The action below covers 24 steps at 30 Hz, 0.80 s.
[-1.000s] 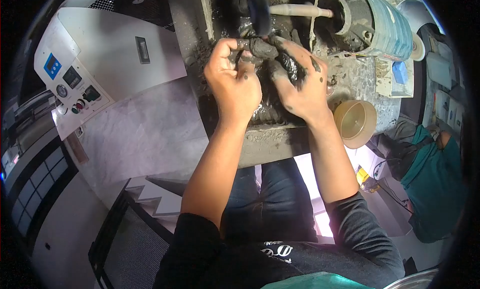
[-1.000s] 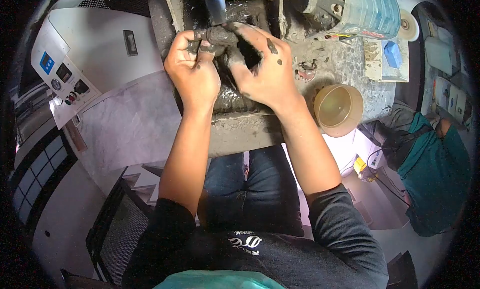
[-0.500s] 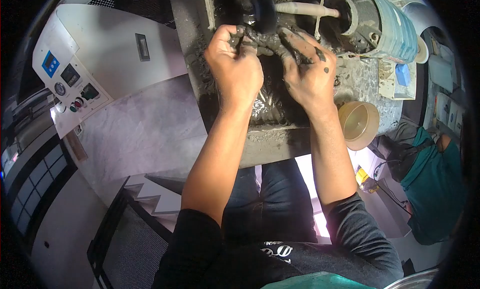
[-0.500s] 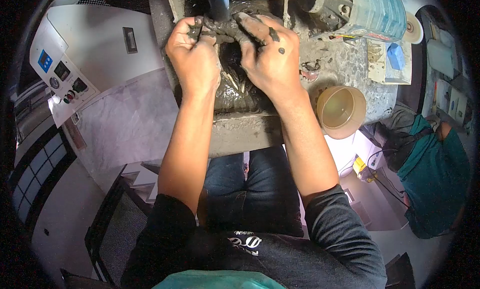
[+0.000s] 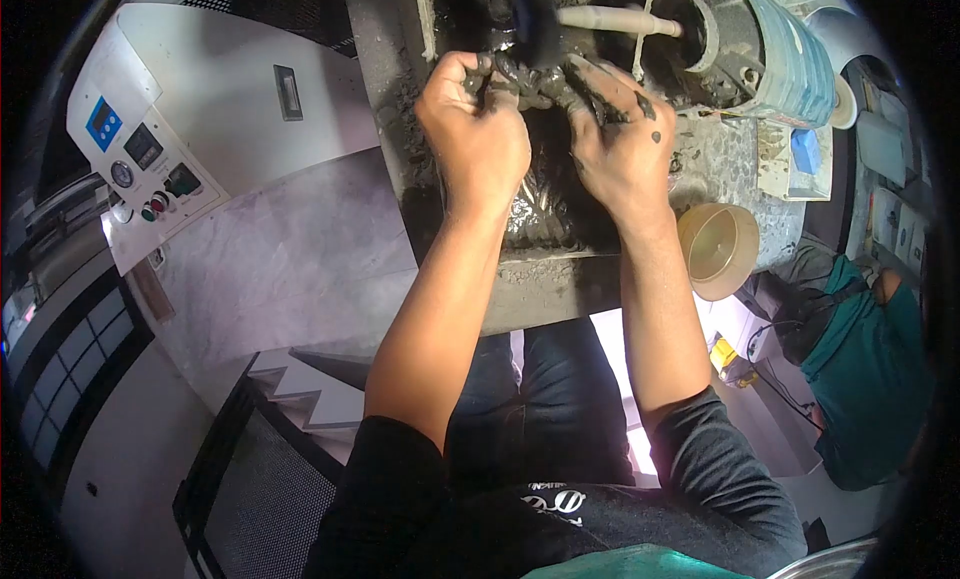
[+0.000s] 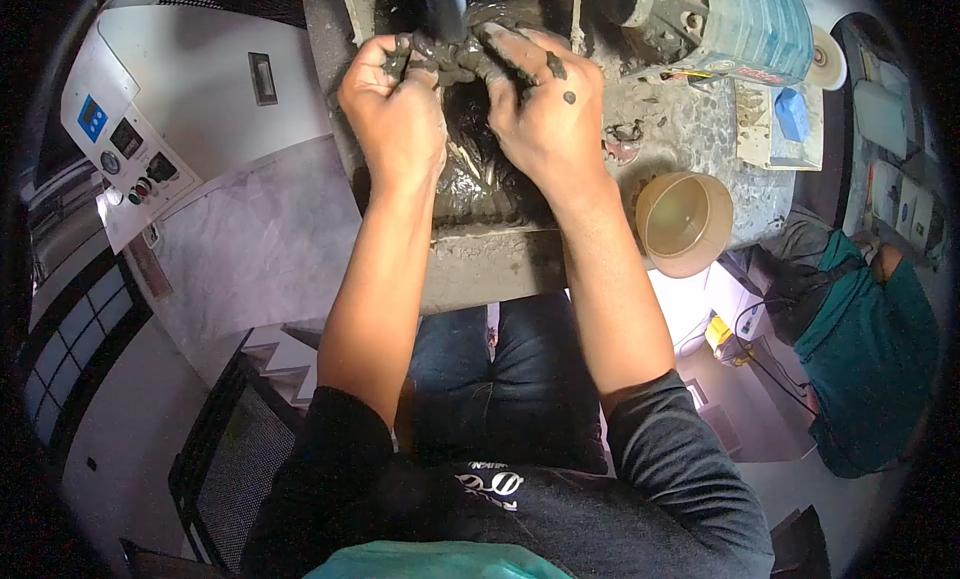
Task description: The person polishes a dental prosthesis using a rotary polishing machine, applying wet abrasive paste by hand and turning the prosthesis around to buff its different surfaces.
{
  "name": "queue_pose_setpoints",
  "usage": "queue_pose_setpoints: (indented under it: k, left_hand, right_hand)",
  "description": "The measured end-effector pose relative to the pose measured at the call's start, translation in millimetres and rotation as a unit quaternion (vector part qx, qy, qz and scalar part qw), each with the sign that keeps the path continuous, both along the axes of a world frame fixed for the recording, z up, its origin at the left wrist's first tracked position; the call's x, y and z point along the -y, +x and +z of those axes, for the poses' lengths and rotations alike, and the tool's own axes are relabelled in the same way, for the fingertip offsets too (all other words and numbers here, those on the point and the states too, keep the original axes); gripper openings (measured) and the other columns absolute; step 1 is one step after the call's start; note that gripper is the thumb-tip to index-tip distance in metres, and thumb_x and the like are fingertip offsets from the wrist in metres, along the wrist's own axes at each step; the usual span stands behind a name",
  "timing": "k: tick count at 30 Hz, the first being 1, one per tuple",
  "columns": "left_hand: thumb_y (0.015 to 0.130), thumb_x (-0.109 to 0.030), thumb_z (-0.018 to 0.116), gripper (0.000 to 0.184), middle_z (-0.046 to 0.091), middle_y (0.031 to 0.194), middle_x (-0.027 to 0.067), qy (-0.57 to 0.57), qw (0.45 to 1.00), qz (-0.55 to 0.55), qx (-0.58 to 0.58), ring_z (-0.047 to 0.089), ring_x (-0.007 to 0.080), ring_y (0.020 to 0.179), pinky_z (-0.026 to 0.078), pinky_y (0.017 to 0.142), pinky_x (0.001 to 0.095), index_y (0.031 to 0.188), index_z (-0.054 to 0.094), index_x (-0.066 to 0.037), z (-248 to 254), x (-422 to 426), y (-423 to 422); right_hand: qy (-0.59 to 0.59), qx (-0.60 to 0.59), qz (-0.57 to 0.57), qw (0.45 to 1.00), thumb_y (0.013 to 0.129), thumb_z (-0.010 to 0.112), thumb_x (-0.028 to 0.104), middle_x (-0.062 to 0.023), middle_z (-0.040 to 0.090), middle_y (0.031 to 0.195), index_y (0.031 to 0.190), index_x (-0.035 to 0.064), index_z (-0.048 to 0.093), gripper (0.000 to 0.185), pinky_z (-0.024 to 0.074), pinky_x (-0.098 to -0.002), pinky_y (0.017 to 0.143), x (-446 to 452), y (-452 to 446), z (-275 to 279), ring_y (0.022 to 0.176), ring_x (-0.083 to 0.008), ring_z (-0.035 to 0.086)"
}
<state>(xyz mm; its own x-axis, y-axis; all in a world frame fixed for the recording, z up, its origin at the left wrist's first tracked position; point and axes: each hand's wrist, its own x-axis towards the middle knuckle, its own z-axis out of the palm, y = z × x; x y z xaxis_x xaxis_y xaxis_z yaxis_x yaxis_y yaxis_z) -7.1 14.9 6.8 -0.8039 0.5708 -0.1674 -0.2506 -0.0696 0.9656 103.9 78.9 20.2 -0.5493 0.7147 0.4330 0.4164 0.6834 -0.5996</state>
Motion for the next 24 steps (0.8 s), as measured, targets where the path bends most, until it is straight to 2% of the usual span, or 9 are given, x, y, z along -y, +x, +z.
queue_pose_setpoints:
  k: [2,4,6,8,9,10,13,20,24]
  left_hand:
    - [0.078,0.017,0.051,0.016,0.060,0.074,0.0045,0.013,1.000,0.002,0.008,0.055,0.0074,0.068,0.042,0.059,0.0214,0.082,0.054,0.003,1,0,1]
    - [0.077,0.018,0.050,0.020,0.059,0.072,0.0029,-0.009,0.999,0.004,-0.037,0.049,0.0041,0.057,0.033,0.048,0.0193,0.084,0.058,0.001,-4,-2,1]
    - [0.078,0.019,0.049,0.021,0.060,0.073,0.0026,0.004,1.000,0.011,-0.020,0.053,0.0049,0.060,0.036,0.051,0.0190,0.086,0.058,0.002,-7,0,-4]
    - [0.076,0.019,0.044,0.020,0.059,0.077,0.0067,-0.021,0.979,0.001,-0.202,0.056,0.0086,0.070,0.045,0.065,0.0219,0.086,0.053,0.004,11,15,-6]
    - [0.074,0.019,0.040,0.023,0.058,0.079,0.0074,-0.027,0.980,0.017,-0.194,0.054,0.0087,0.070,0.044,0.065,0.0208,0.088,0.052,0.005,16,21,-5]
    - [0.074,0.019,0.040,0.023,0.058,0.079,0.0074,-0.028,0.980,0.017,-0.196,0.054,0.0087,0.070,0.044,0.065,0.0208,0.088,0.052,0.005,14,26,-7]
    - [0.077,0.019,0.040,0.021,0.056,0.083,0.0062,0.028,0.974,0.029,-0.225,0.054,0.0082,0.077,0.044,0.067,0.0199,0.089,0.050,0.004,10,35,-5]
    - [0.084,0.018,0.048,0.020,0.062,0.089,0.0084,0.033,0.973,0.011,-0.227,0.061,0.0105,0.078,0.049,0.068,0.0207,0.098,0.051,0.005,10,36,-6]
    - [0.085,0.017,0.048,0.018,0.063,0.089,0.0084,0.039,0.979,0.028,-0.200,0.061,0.0098,0.077,0.048,0.068,0.0201,0.097,0.052,0.004,7,35,-6]
  right_hand:
    - [-0.007,-0.012,0.016,1.000,0.066,0.068,-0.003,-0.0230,0.067,0.093,0.100,0.0008,0.067,0.034,0.0541,-0.0384,0.078,0,-1,2,0.085,-0.0375,0.067]
    - [-0.035,-0.006,-0.008,0.999,0.067,0.066,-0.003,-0.0231,0.067,0.093,0.101,-0.0003,0.067,0.034,0.0540,-0.0383,0.079,2,-3,3,0.085,-0.0375,0.067]
    - [-0.012,0.001,0.006,1.000,0.069,0.064,-0.003,-0.0234,0.067,0.093,0.103,-0.0017,0.066,0.034,0.0539,-0.0378,0.079,1,-5,5,0.085,-0.0381,0.067]
    - [-0.074,0.022,0.065,0.995,0.070,0.063,-0.002,-0.0245,0.066,0.098,0.110,-0.0026,0.062,0.040,0.0524,-0.0389,0.084,2,-5,11,0.091,-0.0395,0.065]
    - [-0.075,0.077,0.089,0.990,0.076,0.064,0.006,-0.0279,0.061,0.111,0.122,-0.0043,0.054,0.048,0.0477,-0.0442,0.093,1,-1,10,0.104,-0.0407,0.061]
    - [-0.077,0.075,0.090,0.990,0.076,0.064,0.006,-0.0279,0.061,0.111,0.122,-0.0043,0.054,0.048,0.0477,-0.0442,0.093,2,-3,3,0.104,-0.0407,0.061]
    - [-0.071,0.304,0.063,0.948,0.083,0.063,0.024,-0.0301,0.042,0.137,0.133,-0.0070,0.042,0.062,0.0402,-0.0529,0.101,12,-14,-3,0.124,-0.0401,0.047]
    - [-0.053,0.287,0.174,0.940,0.080,0.062,0.017,-0.0226,0.051,0.129,0.124,-0.0034,0.054,0.050,0.0433,-0.0518,0.098,43,7,11,0.121,-0.0345,0.050]
    - [-0.035,0.278,0.175,0.944,0.082,0.049,0.001,-0.0211,0.053,0.128,0.124,0.0001,0.056,0.042,0.0451,-0.0469,0.098,24,11,2,0.118,-0.0364,0.052]
